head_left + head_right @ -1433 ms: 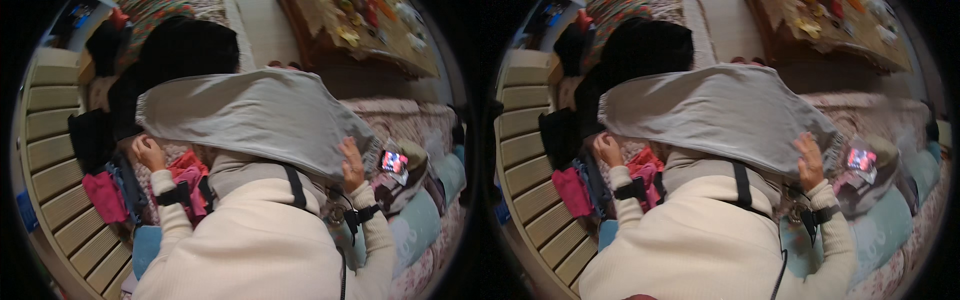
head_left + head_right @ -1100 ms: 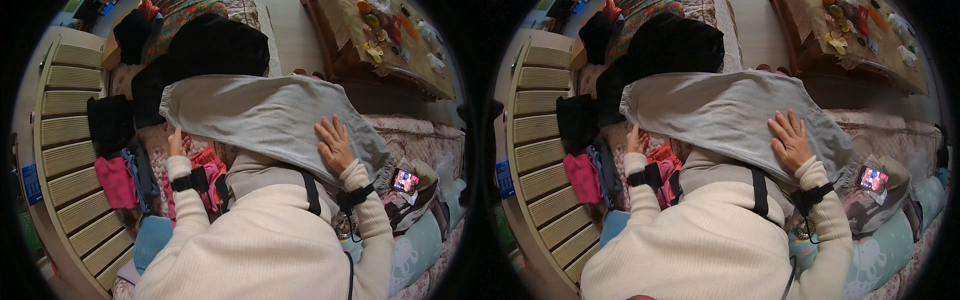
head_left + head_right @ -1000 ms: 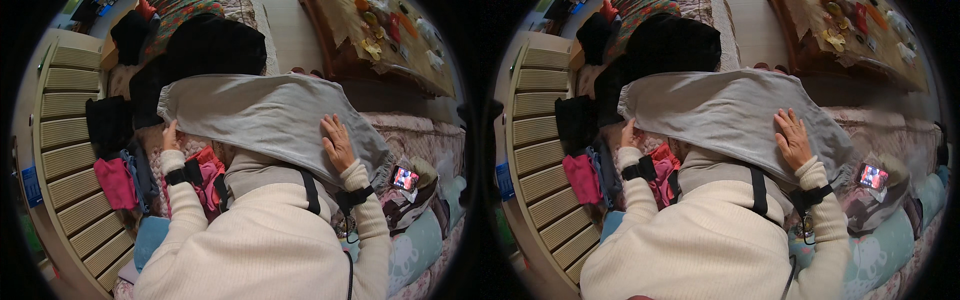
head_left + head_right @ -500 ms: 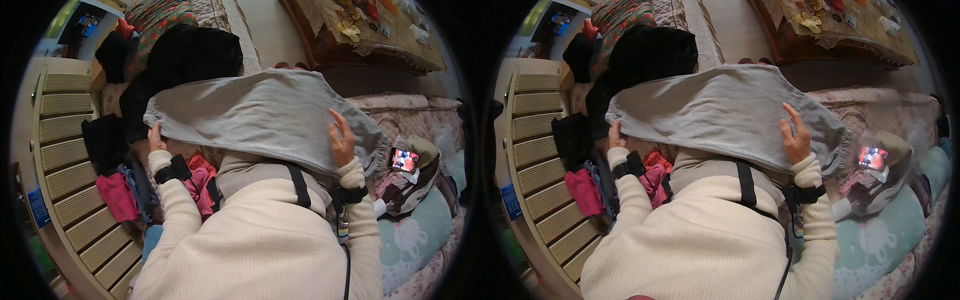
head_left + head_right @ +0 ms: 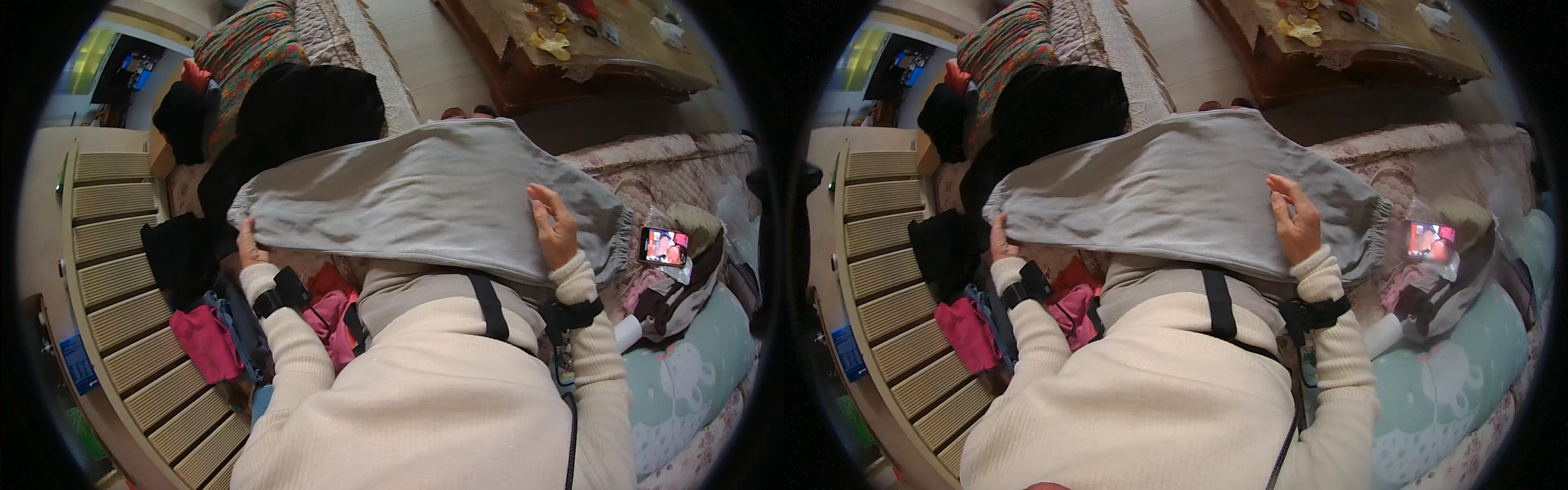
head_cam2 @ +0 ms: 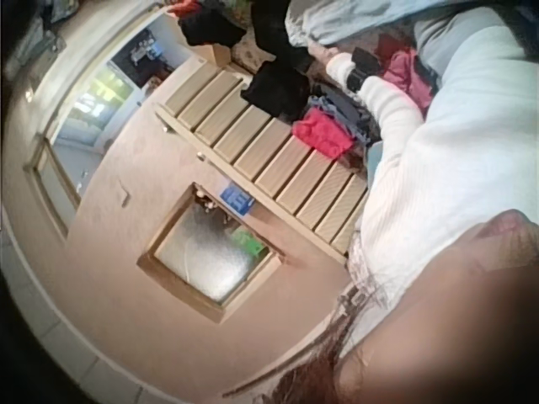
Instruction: The person folds several garments on a sofa, including a pink top, a grey pair of sweatpants, and a black pair of pants. Each item is smoothed, folded in half, and then folded again before being placed on a growing stack.
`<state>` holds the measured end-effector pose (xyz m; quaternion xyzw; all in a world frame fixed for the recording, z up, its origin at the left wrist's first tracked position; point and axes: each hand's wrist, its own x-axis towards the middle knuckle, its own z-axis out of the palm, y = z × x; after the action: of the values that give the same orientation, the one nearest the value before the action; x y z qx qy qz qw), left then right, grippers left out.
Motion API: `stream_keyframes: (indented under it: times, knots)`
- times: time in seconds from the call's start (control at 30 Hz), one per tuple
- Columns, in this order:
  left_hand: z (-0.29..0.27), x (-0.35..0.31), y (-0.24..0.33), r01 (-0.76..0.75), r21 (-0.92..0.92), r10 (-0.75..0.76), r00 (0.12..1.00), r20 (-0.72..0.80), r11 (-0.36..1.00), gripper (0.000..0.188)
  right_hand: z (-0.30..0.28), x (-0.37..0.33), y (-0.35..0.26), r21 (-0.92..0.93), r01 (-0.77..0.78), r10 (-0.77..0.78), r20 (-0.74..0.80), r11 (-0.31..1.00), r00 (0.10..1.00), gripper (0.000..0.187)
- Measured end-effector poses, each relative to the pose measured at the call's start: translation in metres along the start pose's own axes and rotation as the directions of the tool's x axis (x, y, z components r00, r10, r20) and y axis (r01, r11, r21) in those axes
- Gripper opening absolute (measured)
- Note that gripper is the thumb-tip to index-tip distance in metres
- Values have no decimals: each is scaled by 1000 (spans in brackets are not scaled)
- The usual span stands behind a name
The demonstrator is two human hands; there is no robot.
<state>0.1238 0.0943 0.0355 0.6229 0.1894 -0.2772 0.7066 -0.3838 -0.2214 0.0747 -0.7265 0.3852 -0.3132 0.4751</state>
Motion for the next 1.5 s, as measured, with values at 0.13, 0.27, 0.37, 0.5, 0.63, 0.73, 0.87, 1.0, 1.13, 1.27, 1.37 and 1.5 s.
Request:
stream_keyframes:
  times: [0.13, 0.27, 0.37, 0.5, 0.63, 0.73, 0.87, 1.0, 1.13, 1.27, 1.37, 1.5]
  knots:
    - [79, -80, 21, -599, 184, 583, 801, 137, 779, 32, -8, 2, -2, -47, 14, -17, -53, 999, 998, 26]
    - [186, -186, 19, -884, 448, 810, 359, 464, 135, 29, -14, 4, -12, 14, -7, 8, -110, 1000, 994, 27]
    - [235, -252, -21, -904, 373, 592, 187, 784, -209, 28, -18, 4, -22, 95, -12, 23, -121, 995, 992, 30]
    - [252, -280, -69, -996, -20, -210, -37, 977, 84, 31, -26, -1, -23, 441, -332, 401, -72, 834, 913, 38]
    - [235, -257, -78, -945, 192, -506, 33, 862, 265, 34, -22, -4, -3, 521, -588, 648, 84, 619, 757, 39]
    - [221, -228, -69, -989, 123, -79, 116, 990, 84, 32, -10, 0, 12, 346, -535, 566, 12, 771, 824, 32]
    - [207, -191, -73, -938, 345, 62, 342, 938, -45, 34, 5, 13, 8, -5, -285, 280, -171, 958, 945, 36]
    - [194, -173, -119, -857, 461, 40, 465, 885, -231, 46, 12, 17, -11, -284, -251, 231, -104, 925, 967, 41]
    - [178, -158, -128, -899, 402, 93, 391, 916, -172, 44, 9, 12, -17, -157, -181, 160, -134, 971, 978, 36]
    - [173, -156, -121, -906, 406, 88, 397, 913, -124, 42, 6, 7, -10, -181, -286, 268, -117, 941, 956, 31]
    - [172, -151, -119, -912, 397, 116, 386, 915, -102, 43, 7, 5, -4, -272, -428, 408, -129, 862, 904, 44]
    - [160, -132, -114, -839, 543, 172, 540, 824, 32, 52, 10, 12, 3, -134, -420, 407, -115, 898, 906, 59]
